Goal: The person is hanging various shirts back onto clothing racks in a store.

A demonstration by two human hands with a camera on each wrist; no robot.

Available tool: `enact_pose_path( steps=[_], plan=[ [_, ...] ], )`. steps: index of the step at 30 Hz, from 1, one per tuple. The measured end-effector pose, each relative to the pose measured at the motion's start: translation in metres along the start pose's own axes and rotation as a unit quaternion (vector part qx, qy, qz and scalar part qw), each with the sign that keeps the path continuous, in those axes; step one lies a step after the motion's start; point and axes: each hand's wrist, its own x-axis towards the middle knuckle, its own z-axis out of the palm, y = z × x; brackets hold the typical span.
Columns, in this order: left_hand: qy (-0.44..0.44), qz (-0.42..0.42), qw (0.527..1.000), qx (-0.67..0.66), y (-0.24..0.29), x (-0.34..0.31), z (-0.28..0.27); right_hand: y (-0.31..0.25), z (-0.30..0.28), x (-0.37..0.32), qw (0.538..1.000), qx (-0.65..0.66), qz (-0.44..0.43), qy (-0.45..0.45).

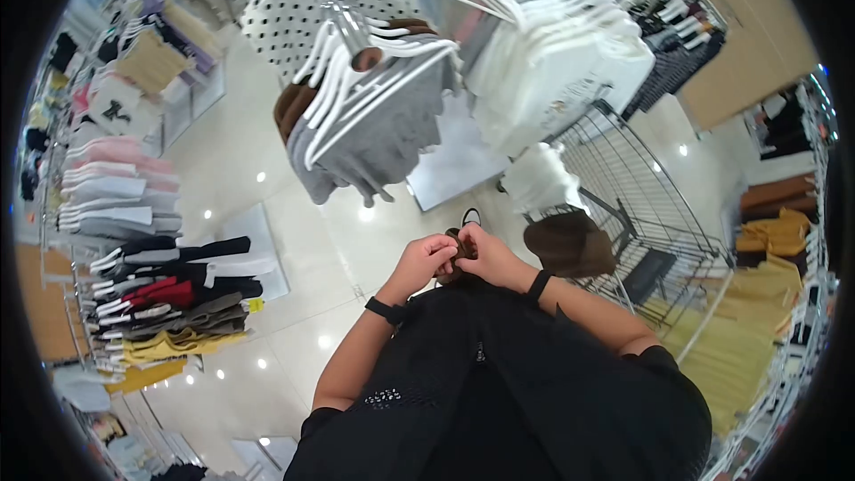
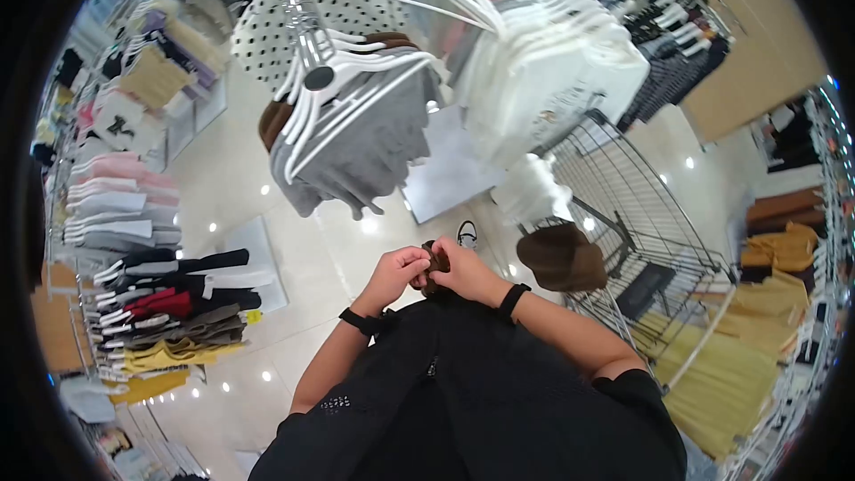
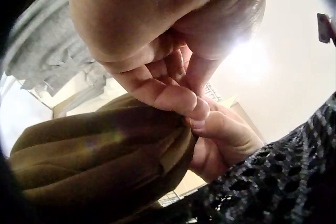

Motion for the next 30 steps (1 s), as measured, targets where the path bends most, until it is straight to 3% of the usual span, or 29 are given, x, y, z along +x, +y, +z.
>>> enact_pose_path(
  steps=[2,3,7,9,11,13,15,16,18,19,21,22,23,24,26,28,30],
  plan=[
    [-0.025,-0.016,0.998,0.055,0.015,-0.005,0.018,0.004,-0.007,-0.024,1.0,-0.003,0.017,0.022],
    [-0.022,0.044,0.992,0.115,0.014,-0.005,0.025,0.008,-0.011,-0.035,0.998,-0.004,0.027,0.052],
    [0.012,0.126,0.96,0.248,0.002,-0.009,0.033,0.03,-0.036,-0.078,0.989,0.013,0.022,0.145],
    [0.006,0.175,0.874,0.454,-0.039,-0.004,0.012,0.05,-0.062,-0.094,0.971,0.123,0.014,0.203],
    [-0.047,0.056,0.844,0.531,-0.07,-0.012,0.0,0.037,-0.106,-0.113,0.942,0.149,0.013,0.302],
    [-0.084,0.007,0.822,0.563,-0.126,-0.02,-0.018,0.035,-0.164,-0.135,0.907,0.162,-0.017,0.388],
    [-0.09,-0.036,0.826,0.555,-0.146,-0.032,-0.017,0.047,-0.224,-0.155,0.861,0.125,-0.063,0.49],
    [-0.088,-0.083,0.831,0.543,-0.154,-0.036,-0.013,0.076,-0.254,-0.161,0.832,0.082,-0.055,0.545],
    [-0.071,-0.09,0.839,0.532,-0.18,-0.036,-0.007,0.101,-0.288,-0.174,0.769,-0.171,-0.021,0.616],
    [-0.053,-0.093,0.845,0.524,-0.184,-0.036,0.0,0.121,-0.297,-0.181,0.773,-0.167,-0.021,0.612],
    [-0.044,-0.1,0.856,0.506,-0.188,-0.031,0.022,0.17,-0.3,-0.188,0.844,-0.172,0.166,0.481],
    [-0.039,-0.102,0.867,0.487,-0.189,-0.03,0.036,0.203,-0.296,-0.188,0.886,-0.141,0.218,0.384],
    [-0.034,-0.125,0.884,0.448,-0.199,-0.027,0.045,0.251,-0.275,-0.187,0.885,-0.172,0.224,0.369],
    [-0.025,-0.135,0.883,0.449,-0.205,-0.027,0.054,0.257,-0.257,-0.186,0.917,-0.099,0.258,0.287],
    [0.001,-0.186,0.93,0.319,-0.208,-0.027,0.074,0.305,-0.221,-0.175,0.941,-0.017,0.262,0.212],
    [0.05,-0.211,0.93,0.296,-0.204,-0.036,0.092,0.293,-0.199,-0.167,0.963,0.023,0.19,0.188],
    [0.046,-0.216,0.906,0.361,-0.203,-0.048,0.105,0.289,-0.2,-0.163,0.956,-0.069,0.237,0.159]
  ],
)
